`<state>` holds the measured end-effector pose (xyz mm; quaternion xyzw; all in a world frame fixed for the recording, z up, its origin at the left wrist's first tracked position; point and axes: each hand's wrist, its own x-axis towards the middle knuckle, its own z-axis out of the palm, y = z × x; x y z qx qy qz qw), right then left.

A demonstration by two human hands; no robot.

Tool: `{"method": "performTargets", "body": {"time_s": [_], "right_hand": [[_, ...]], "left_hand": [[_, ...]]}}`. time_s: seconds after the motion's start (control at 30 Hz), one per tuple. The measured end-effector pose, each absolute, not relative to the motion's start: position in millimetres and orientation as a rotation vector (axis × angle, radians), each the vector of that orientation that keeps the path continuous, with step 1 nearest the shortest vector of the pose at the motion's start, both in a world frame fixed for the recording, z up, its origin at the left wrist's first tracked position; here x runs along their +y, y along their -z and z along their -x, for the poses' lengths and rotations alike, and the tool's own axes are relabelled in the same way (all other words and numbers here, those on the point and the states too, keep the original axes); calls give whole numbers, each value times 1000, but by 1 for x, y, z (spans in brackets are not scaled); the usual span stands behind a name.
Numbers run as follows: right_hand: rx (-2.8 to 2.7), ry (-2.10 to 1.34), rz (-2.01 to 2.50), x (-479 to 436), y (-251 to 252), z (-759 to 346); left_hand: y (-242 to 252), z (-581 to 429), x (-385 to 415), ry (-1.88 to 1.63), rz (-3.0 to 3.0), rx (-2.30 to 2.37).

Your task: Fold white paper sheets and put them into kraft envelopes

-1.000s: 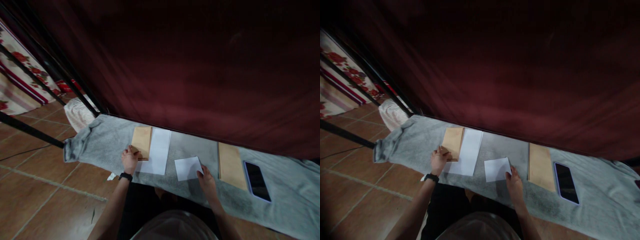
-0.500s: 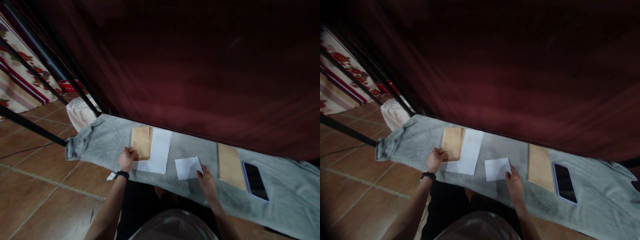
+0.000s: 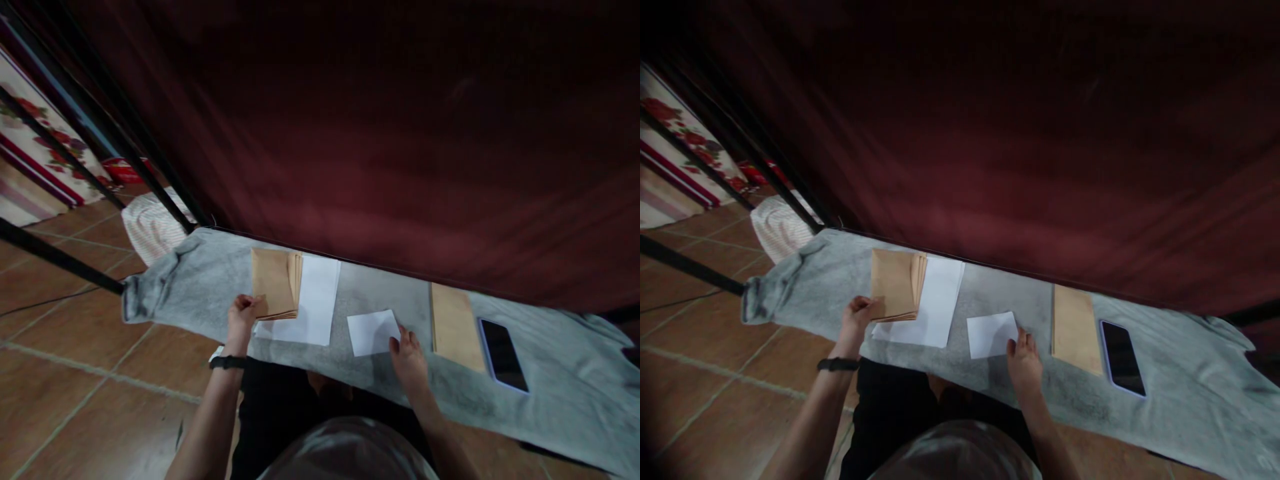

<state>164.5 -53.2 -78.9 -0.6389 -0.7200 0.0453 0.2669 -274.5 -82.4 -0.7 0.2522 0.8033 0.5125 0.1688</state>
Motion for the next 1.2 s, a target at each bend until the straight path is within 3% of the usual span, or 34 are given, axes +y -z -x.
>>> {"method": "performTargets", "body": {"time_s": [0.1, 0.17, 0.33, 0.43, 0.73, 1.0, 1.1, 1.2], "right_hand": [[-1896, -165, 1663, -54, 67, -160], [-1803, -373, 1553, -55, 57, -149], [-1238, -1455, 1236, -69, 33, -98], [-944, -1784, 1069, -79, 24, -75], [-852, -1869, 1046, -85, 17, -82], [-1045, -1652, 1139, -70, 14, -96], [-1227, -1436, 1168, -63, 11, -109], [-1314, -1306, 1214, -58, 9, -124]], "left_hand": [[-6, 247, -88, -1538, -587, 2051], [-8, 216, -92, -1679, -282, 1529], [-2, 120, -98, -1633, -42, 1142], [7, 78, -104, -1600, -8, 1087], [22, 59, -115, -1558, 91, 986], [16, 37, -128, -1423, 25, 1009], [15, 33, -139, -1189, -198, 1123], [5, 37, -145, -1064, -779, 1324]]}}
